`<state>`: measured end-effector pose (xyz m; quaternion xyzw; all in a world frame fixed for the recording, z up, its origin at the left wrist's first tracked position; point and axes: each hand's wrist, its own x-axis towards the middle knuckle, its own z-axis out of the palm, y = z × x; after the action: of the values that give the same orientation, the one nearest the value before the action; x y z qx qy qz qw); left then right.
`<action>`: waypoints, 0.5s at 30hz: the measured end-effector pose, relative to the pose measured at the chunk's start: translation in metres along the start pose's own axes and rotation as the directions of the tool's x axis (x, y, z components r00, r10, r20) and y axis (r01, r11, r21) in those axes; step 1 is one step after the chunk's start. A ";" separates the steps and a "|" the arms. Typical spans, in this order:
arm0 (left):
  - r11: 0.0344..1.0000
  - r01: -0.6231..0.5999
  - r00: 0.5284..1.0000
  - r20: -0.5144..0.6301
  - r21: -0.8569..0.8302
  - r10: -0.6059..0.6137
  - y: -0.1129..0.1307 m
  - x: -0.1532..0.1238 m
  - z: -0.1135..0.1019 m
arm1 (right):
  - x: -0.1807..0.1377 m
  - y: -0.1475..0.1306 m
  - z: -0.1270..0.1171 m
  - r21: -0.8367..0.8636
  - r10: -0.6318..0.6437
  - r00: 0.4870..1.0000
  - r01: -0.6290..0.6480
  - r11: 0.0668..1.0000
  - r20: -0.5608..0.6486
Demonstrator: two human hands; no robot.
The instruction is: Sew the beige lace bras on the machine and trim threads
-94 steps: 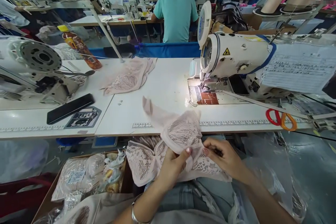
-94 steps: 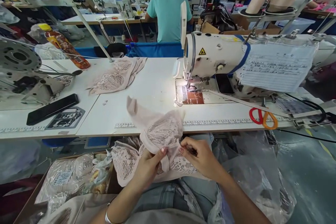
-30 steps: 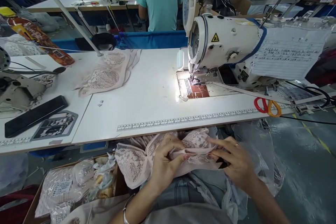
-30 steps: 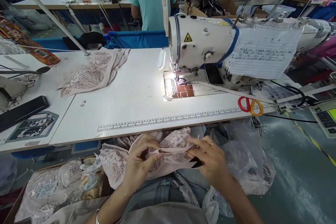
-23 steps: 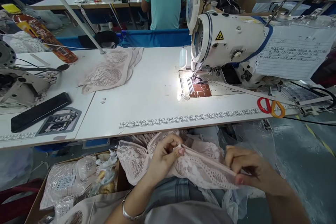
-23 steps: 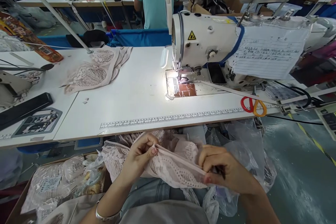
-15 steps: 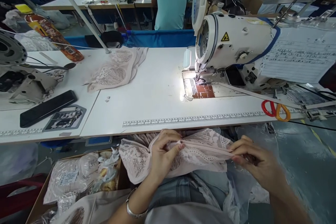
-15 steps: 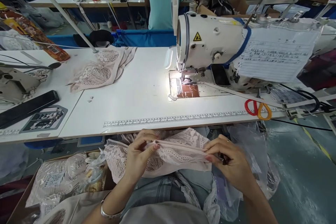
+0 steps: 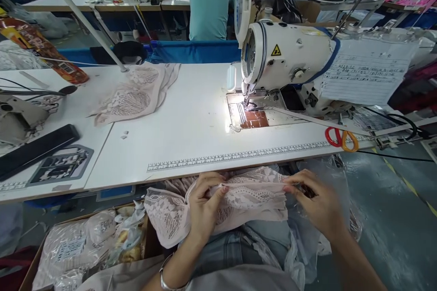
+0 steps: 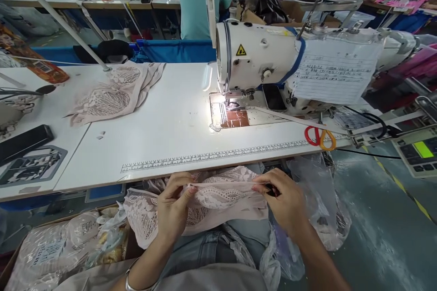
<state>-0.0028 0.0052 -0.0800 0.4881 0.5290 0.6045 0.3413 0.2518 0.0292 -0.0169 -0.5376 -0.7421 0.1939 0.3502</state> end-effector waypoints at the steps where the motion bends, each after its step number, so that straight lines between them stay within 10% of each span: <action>1: 1.000 0.014 1.000 0.004 -0.024 -0.014 -0.001 -0.001 0.001 | 0.003 -0.001 -0.002 0.025 -0.002 1.000 0.002 1.000 0.023; 8: 0.980 0.035 0.979 0.204 -0.195 0.005 0.004 0.006 -0.004 | 0.019 0.001 -0.036 0.279 -0.081 0.964 0.007 0.960 0.253; 15: 0.984 -0.115 0.720 0.672 -0.134 0.176 0.042 0.016 0.018 | 0.020 -0.032 -0.019 0.211 -0.159 0.891 0.073 0.975 0.425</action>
<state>0.0144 0.0173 -0.0359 0.7009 0.3016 0.4300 0.4826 0.2409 0.0351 0.0242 -0.3987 -0.8110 0.3585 0.2342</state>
